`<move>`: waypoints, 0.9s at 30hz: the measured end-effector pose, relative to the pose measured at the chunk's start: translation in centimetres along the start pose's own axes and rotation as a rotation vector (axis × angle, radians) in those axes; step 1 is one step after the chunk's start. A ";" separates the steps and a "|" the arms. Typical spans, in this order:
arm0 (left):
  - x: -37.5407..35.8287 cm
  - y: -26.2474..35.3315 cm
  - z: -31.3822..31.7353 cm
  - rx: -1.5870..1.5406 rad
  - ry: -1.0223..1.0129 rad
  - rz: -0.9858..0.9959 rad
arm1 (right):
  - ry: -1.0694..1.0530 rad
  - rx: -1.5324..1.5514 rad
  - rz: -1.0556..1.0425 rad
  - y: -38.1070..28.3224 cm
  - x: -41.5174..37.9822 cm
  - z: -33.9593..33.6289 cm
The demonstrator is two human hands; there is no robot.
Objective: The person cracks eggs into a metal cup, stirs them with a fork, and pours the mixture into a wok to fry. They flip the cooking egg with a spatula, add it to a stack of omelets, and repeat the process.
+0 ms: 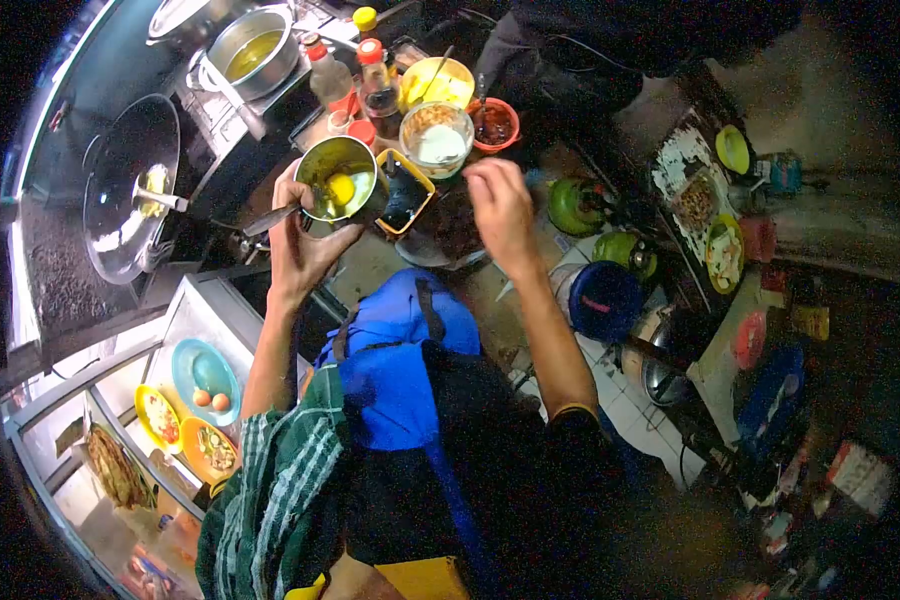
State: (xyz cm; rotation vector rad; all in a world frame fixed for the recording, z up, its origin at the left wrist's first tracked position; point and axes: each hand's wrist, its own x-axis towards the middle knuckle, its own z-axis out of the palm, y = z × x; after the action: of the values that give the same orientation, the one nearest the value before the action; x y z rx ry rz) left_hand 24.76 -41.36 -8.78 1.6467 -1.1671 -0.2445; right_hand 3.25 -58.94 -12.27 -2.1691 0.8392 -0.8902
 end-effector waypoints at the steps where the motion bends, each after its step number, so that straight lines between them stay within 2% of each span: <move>1: 0.2 0.1 0.2 0.028 -0.031 0.013 | 0.001 0.066 -0.108 -2.5 1.3 0.0; 2: 0.4 0.7 0.4 0.057 -0.009 0.109 | -0.026 0.018 -0.278 -5.4 2.5 -0.2; 3: 0.4 0.9 0.9 0.024 -0.036 0.107 | -0.067 0.076 -0.477 -8.9 3.6 -0.4; 4: -0.1 1.2 1.8 -0.094 -0.049 -0.024 | -0.201 0.337 -0.235 -11.3 3.4 -0.1; 5: 0.5 1.9 1.1 -0.002 -0.195 -0.030 | -0.277 0.299 -0.417 -12.3 4.1 0.0; 6: -0.9 0.0 2.6 -0.188 -0.079 -0.107 | -0.329 0.184 -0.477 -12.7 4.4 0.8; 7: -1.6 -0.4 2.6 -0.203 -0.122 -0.132 | -0.390 0.088 -0.536 -13.1 4.6 1.5; 8: -0.9 -0.2 2.1 -0.013 -0.219 -0.101 | -0.358 0.064 -0.532 -12.9 4.8 1.8; 9: -0.6 0.3 2.0 -0.011 -0.228 -0.078 | -0.318 0.052 -0.504 -12.6 5.0 2.5; 11: -0.7 1.8 2.0 -0.002 -0.049 -0.078 | -0.272 0.041 -0.479 -12.7 5.5 2.2; 12: -0.7 1.8 1.8 -0.012 -0.032 -0.092 | -0.262 0.164 -0.313 -13.0 5.8 0.8; 13: -0.9 2.1 1.8 -0.168 -0.009 -0.183 | -0.249 0.283 -0.147 -13.1 6.0 -0.2; 14: -1.0 1.9 1.6 -0.106 0.018 -0.132 | -0.311 0.194 -0.176 -12.6 6.0 -0.7; 15: -1.2 1.4 1.4 -0.047 0.041 -0.079 | -0.441 0.287 -0.167 -12.6 6.1 -0.9; 16: -1.6 0.8 1.3 -0.049 0.047 -0.119 | -0.302 0.224 -0.218 -12.1 5.9 0.1; 18: -1.9 0.2 0.9 0.005 0.056 -0.048 | -0.065 0.068 -0.298 -10.9 6.1 2.5; 19: -2.0 -0.2 0.9 0.038 0.067 -0.017 | -0.061 0.068 -0.302 -10.4 5.9 2.9; 21: -2.7 -0.4 0.7 0.047 0.033 -0.078 | -0.409 0.248 -0.290 -11.1 5.2 2.2; 22: -2.8 -0.7 0.7 0.084 0.034 -0.005 | -0.301 0.122 -0.444 -11.4 5.3 2.6; 23: -2.9 -0.8 0.7 0.087 0.037 -0.008 | -0.135 0.149 -0.328 -11.4 5.5 3.4; 25: -2.9 -0.7 0.7 0.051 0.056 -0.021 | -0.314 -0.123 -0.469 -11.0 5.4 2.7; 27: -3.1 0.1 0.6 0.066 0.047 0.001 | -0.328 0.001 -0.616 -11.2 5.2 2.9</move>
State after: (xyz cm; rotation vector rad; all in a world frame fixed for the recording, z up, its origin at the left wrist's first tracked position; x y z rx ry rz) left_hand 22.76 -39.30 -10.13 1.7006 -1.1513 -0.1666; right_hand 11.86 -55.29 -3.77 -2.5214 -0.0016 -0.7681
